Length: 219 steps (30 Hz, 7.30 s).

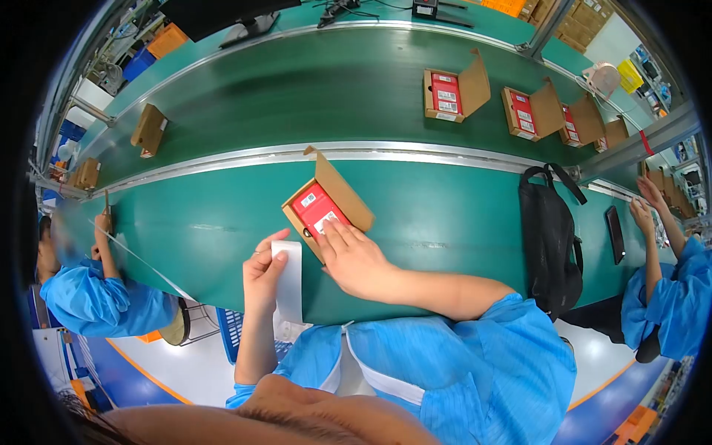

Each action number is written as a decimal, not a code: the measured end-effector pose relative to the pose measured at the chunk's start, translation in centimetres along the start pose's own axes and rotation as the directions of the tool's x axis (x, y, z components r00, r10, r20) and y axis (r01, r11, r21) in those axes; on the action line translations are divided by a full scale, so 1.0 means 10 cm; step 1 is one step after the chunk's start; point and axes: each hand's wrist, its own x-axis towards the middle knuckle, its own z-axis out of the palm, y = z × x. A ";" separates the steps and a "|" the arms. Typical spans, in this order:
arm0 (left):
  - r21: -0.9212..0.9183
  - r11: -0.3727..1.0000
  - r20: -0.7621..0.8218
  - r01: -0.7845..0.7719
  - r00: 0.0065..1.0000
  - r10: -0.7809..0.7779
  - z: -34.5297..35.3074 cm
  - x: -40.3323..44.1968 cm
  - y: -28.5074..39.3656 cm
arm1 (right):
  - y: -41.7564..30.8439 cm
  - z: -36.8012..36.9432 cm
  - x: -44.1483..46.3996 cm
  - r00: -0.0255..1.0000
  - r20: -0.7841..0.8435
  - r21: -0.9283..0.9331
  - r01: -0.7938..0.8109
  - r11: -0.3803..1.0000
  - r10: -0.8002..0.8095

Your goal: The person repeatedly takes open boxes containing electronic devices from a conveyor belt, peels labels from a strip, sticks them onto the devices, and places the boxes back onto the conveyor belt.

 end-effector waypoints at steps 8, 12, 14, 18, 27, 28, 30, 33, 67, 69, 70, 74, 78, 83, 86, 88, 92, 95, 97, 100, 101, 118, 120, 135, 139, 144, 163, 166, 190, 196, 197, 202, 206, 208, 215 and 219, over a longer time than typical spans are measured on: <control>0.370 0.816 0.105 -0.443 0.893 0.438 0.04 0.12 0.14 | 0.06 -0.21 0.31 0.989 0.052 0.822 -0.122 0.557 0.139; 0.342 0.773 0.135 -0.535 0.842 0.523 0.00 0.16 0.05 | 0.08 -0.27 0.37 0.971 0.106 0.796 -0.212 0.567 0.214; 0.288 0.796 0.104 -0.533 0.844 0.527 0.02 0.19 0.00 | 0.13 -0.21 0.36 0.976 0.112 0.817 -0.197 0.542 0.187; 0.267 0.814 0.089 -0.516 0.854 0.512 0.05 0.23 -0.01 | 0.17 -0.19 0.36 0.973 0.115 0.863 -0.197 0.465 0.199; 0.262 0.808 0.052 -0.527 0.844 0.534 0.01 0.23 -0.13 | 0.15 -0.14 0.36 0.969 0.088 0.862 -0.190 0.470 0.232; 0.236 0.815 0.068 -0.529 0.846 0.529 0.00 0.24 -0.12 | 0.14 -0.13 0.36 0.972 0.037 0.859 -0.149 0.490 0.230; 0.279 0.804 0.046 -0.525 0.843 0.535 0.01 0.25 -0.13 | 0.13 -0.10 0.38 0.972 -0.068 0.844 -0.063 0.532 0.224; 0.273 0.818 0.031 -0.506 0.855 0.518 -0.02 0.22 -0.16 | 0.10 -0.12 0.39 0.968 -0.062 0.848 -0.077 0.524 0.242; 0.686 0.539 0.230 -0.489 0.848 0.477 0.11 0.25 -0.37 | 0.29 -0.07 0.56 0.988 -0.061 0.711 -0.059 0.701 0.145; 0.785 0.353 0.294 -0.508 0.808 0.511 0.16 0.26 -0.44 | 0.48 -0.04 0.66 0.965 0.119 0.675 -0.251 0.694 0.233; 0.793 0.336 0.301 -0.509 0.805 0.511 0.16 0.28 -0.43 | 0.57 -0.06 0.70 0.950 0.191 0.620 -0.313 0.720 0.248; 0.792 0.328 0.315 -0.516 0.804 0.504 0.16 0.30 -0.46 | 0.67 -0.01 0.74 0.912 0.313 0.486 -0.393 0.781 0.264; 0.797 0.352 0.296 -0.492 0.825 0.482 0.17 0.29 -0.49 | 0.67 0.04 0.73 0.904 0.323 0.446 -0.407 0.797 0.281; 0.811 0.330 0.304 -0.483 0.830 0.468 0.17 0.28 -0.47 | 0.67 0.05 0.73 0.908 0.309 0.425 -0.398 0.813 0.282; 0.818 0.321 0.300 -0.477 0.830 0.469 0.17 0.28 -0.48 | 0.65 0.05 0.72 0.906 0.309 0.399 -0.400 0.825 0.290; 0.822 0.319 0.298 -0.473 0.833 0.467 0.17 0.28 -0.48 | 0.63 0.05 0.71 0.899 0.317 0.388 -0.413 0.824 0.301; 0.818 0.331 0.297 -0.470 0.839 0.457 0.17 0.28 -0.45 | 0.62 0.06 0.70 0.888 0.333 0.377 -0.435 0.818 0.319; 0.817 0.338 0.293 -0.467 0.841 0.454 0.18 0.28 -0.45 | 0.63 0.07 0.69 0.896 0.313 0.368 -0.420 0.830 0.315; 0.821 0.336 0.291 -0.461 0.845 0.449 0.18 0.27 -0.45 | 0.62 0.08 0.68 0.903 0.304 0.356 -0.404 0.843 0.304; 0.838 0.316 0.287 -0.445 0.852 0.438 0.17 0.26 -0.45 | 0.61 0.10 0.67 0.906 0.297 0.302 -0.388 0.871 0.301; 0.848 0.299 0.285 -0.437 0.853 0.438 0.17 0.26 -0.46 | 0.61 0.11 0.66 0.906 0.296 0.278 -0.384 0.880 0.302; 0.793 0.425 0.304 -0.436 0.888 0.345 0.15 0.36 -0.34 | 0.49 -0.30 0.47 0.928 -0.373 -0.351 -0.130 0.927 -0.011; 0.722 0.545 0.308 -0.426 0.903 0.299 0.07 0.41 -0.33 | 0.63 -0.40 0.50 0.909 -0.376 -0.232 -0.281 0.931 0.181; 0.108 0.993 -0.451 -0.046 0.888 0.090 -2.45 1.58 -0.25 | 2.19 -1.00 0.90 0.754 -0.571 -0.189 -0.505 0.842 0.325; 0.002 0.994 -0.586 -0.111 0.805 0.092 -2.78 2.02 -0.24 | 1.49 -0.43 0.84 0.908 -0.383 -0.010 -0.186 0.983 0.168; -0.015 0.962 -0.606 -0.273 0.768 0.208 -2.98 2.71 -0.04 | 0.95 0.33 0.59 0.983 -0.150 0.032 0.108 0.994 -0.102; 0.266 0.941 -0.138 -0.208 0.958 0.251 -1.10 1.47 0.52 | 0.24 0.34 0.80 0.875 -0.253 0.005 0.427 0.904 -0.412; 0.158 0.974 -0.051 -0.165 0.983 0.175 -0.89 0.98 0.66 | 0.01 0.53 0.95 0.947 -0.136 -0.220 0.256 0.941 -0.290; 0.248 0.798 0.166 -0.550 0.835 0.524 -0.58 0.52 -0.02 | -0.04 0.13 0.84 0.972 0.106 0.834 -0.202 0.514 0.210; 0.195 0.865 0.110 -0.463 0.886 0.450 -0.59 0.51 -0.07 | -0.07 0.17 0.84 0.965 0.086 0.847 -0.201 0.492 0.246; 0.183 0.863 0.112 -0.471 0.882 0.458 -0.60 0.52 -0.09 | -0.07 0.17 0.85 0.968 0.053 0.853 -0.172 0.492 0.245; 0.156 0.856 0.126 -0.493 0.869 0.478 -0.63 0.54 -0.14 | -0.08 0.20 0.87 0.975 -0.036 0.840 -0.090 0.535 0.220; 0.175 0.851 0.095 -0.494 0.869 0.485 -0.66 0.51 -0.20 | -0.10 0.21 0.88 0.971 -0.005 0.856 -0.120 0.503 0.240; 0.175 0.843 0.097 -0.509 0.861 0.499 -0.70 0.49 -0.23 | -0.11 0.24 0.89 0.974 -0.014 0.844 -0.111 0.525 0.228; 0.227 0.832 0.079 -0.506 0.861 0.502 -0.66 0.49 -0.18 | -0.12 0.27 0.91 0.972 -0.090 0.829 -0.048 0.557 0.217; 0.217 0.839 0.086 -0.499 0.866 0.493 -0.68 0.46 -0.23 | -0.11 0.26 0.91 0.960 -0.155 0.825 -0.005 0.565 0.235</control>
